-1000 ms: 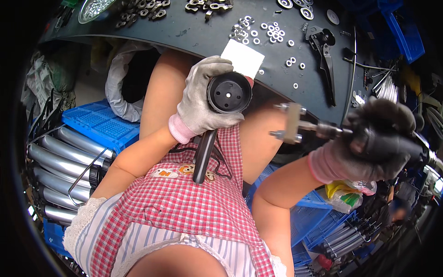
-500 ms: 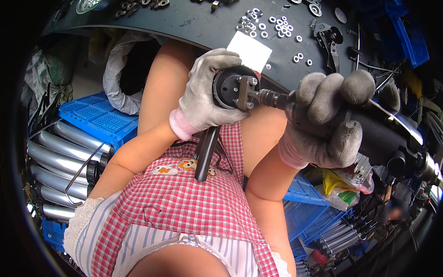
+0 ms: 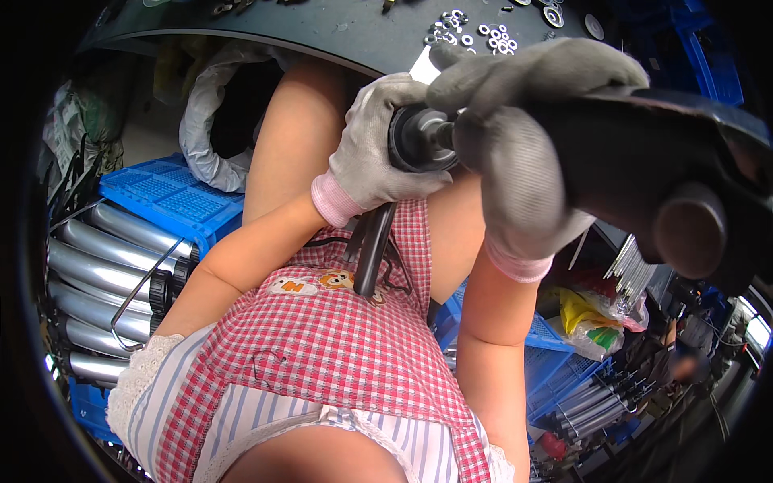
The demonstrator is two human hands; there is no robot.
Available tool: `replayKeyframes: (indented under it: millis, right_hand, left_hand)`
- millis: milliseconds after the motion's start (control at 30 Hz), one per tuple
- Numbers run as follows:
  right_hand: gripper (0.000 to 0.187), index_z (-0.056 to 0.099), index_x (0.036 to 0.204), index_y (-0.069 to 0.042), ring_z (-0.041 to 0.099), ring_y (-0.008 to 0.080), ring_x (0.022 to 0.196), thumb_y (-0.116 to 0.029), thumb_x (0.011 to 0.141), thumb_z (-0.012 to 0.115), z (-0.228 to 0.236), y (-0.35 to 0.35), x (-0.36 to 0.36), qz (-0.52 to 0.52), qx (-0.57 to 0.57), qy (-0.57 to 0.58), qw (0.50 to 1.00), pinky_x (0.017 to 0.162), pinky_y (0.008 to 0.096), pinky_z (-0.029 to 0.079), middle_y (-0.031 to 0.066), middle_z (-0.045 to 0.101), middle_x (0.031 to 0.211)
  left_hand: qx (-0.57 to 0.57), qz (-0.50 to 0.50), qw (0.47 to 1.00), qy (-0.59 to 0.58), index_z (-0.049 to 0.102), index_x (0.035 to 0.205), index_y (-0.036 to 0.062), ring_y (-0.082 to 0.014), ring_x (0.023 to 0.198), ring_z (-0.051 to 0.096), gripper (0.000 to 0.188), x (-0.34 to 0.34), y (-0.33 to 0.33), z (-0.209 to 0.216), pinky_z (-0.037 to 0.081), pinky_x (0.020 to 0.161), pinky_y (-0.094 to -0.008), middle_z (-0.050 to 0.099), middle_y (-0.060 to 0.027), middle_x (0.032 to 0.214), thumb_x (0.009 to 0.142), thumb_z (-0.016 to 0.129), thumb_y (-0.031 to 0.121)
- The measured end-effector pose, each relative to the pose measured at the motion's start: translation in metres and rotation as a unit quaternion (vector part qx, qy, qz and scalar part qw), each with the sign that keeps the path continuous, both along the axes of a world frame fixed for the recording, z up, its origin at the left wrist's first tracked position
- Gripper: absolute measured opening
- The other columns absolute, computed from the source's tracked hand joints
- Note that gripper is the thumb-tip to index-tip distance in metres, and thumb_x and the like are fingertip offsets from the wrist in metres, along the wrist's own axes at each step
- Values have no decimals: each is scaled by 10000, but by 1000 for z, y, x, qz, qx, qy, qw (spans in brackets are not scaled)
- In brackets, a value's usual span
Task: Assembling various mechanical components including tubes, washers, and metal brackets using hand tools and pneumatic equipment.
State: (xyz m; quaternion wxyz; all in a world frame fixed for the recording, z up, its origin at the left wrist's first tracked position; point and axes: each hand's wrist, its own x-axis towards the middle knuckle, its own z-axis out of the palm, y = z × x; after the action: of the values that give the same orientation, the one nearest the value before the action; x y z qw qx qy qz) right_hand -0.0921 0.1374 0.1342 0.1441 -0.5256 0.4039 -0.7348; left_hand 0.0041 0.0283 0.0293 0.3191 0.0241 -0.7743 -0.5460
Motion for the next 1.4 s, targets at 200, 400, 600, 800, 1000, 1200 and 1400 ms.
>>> replayKeyframes:
  millis: [200, 400, 600, 800, 1000, 1200, 1400]
  right_hand:
    - [467, 433, 1301, -8, 607, 272, 807, -107, 862, 558, 3, -4, 6, -103, 33, -25, 994, 869, 458, 526, 128, 535, 886]
    - [448, 414, 1268, -15, 570, 243, 745, -153, 870, 568, 16, -3, 15, -152, 87, -40, 984, 788, 429, 517, 104, 497, 865]
    - [278, 504, 1124, -45, 554, 213, 717, -193, 893, 547, 9, -3, 10, -155, 65, -104, 980, 744, 433, 501, 96, 502, 861]
    - [394, 491, 1241, 16, 583, 206, 687, -205, 916, 522, 16, 2, 14, -141, 5, -104, 984, 664, 362, 512, 143, 589, 898]
    - [549, 467, 1294, 72, 611, 191, 644, -367, 967, 504, 73, 54, 17, -281, -31, -90, 955, 575, 280, 497, 179, 670, 923]
    - [563, 583, 1139, 26, 633, 217, 945, -369, 799, 794, 4, 158, -71, -674, 418, 103, 600, 872, 344, 486, 108, 662, 1020]
    - [495, 588, 1286, -210, 619, 333, 1069, -468, 869, 653, -55, 166, -102, -651, 640, 195, 359, 903, 436, 500, 143, 622, 1120]
  left_hand:
    - [-16, 21, 1000, 8, 588, 1119, 120, -336, 1106, 541, 732, 0, 1, -3, 411, 981, -465, 585, -111, 1125, 496, 859, 393]
    - [-17, 17, 1000, 10, 586, 1117, 110, -330, 1100, 539, 731, 0, -1, -3, 422, 977, -457, 583, -112, 1124, 501, 861, 391]
    - [-1, 3, 1000, -20, 580, 1106, 90, -330, 1076, 547, 731, 0, -4, -1, 436, 958, -443, 591, -110, 1100, 505, 869, 387]
    - [-10, 2, 1000, -1, 566, 1110, 83, -331, 1075, 540, 746, -3, 3, -1, 433, 947, -443, 586, -119, 1098, 506, 872, 397]
    - [-51, 35, 998, -3, 551, 1163, 80, -346, 1127, 499, 780, 3, 6, -1, 397, 983, -447, 546, -127, 1162, 525, 884, 379]
    - [-6, 48, 999, 1, 520, 1247, 63, -340, 1226, 445, 831, 12, 9, -16, 352, 1055, -457, 496, -150, 1255, 599, 848, 467]
    - [230, 24, 973, 24, 432, 1365, -23, -269, 1213, 514, 641, 25, 15, -69, 406, 1046, -375, 503, -156, 1290, 1003, 356, 500]
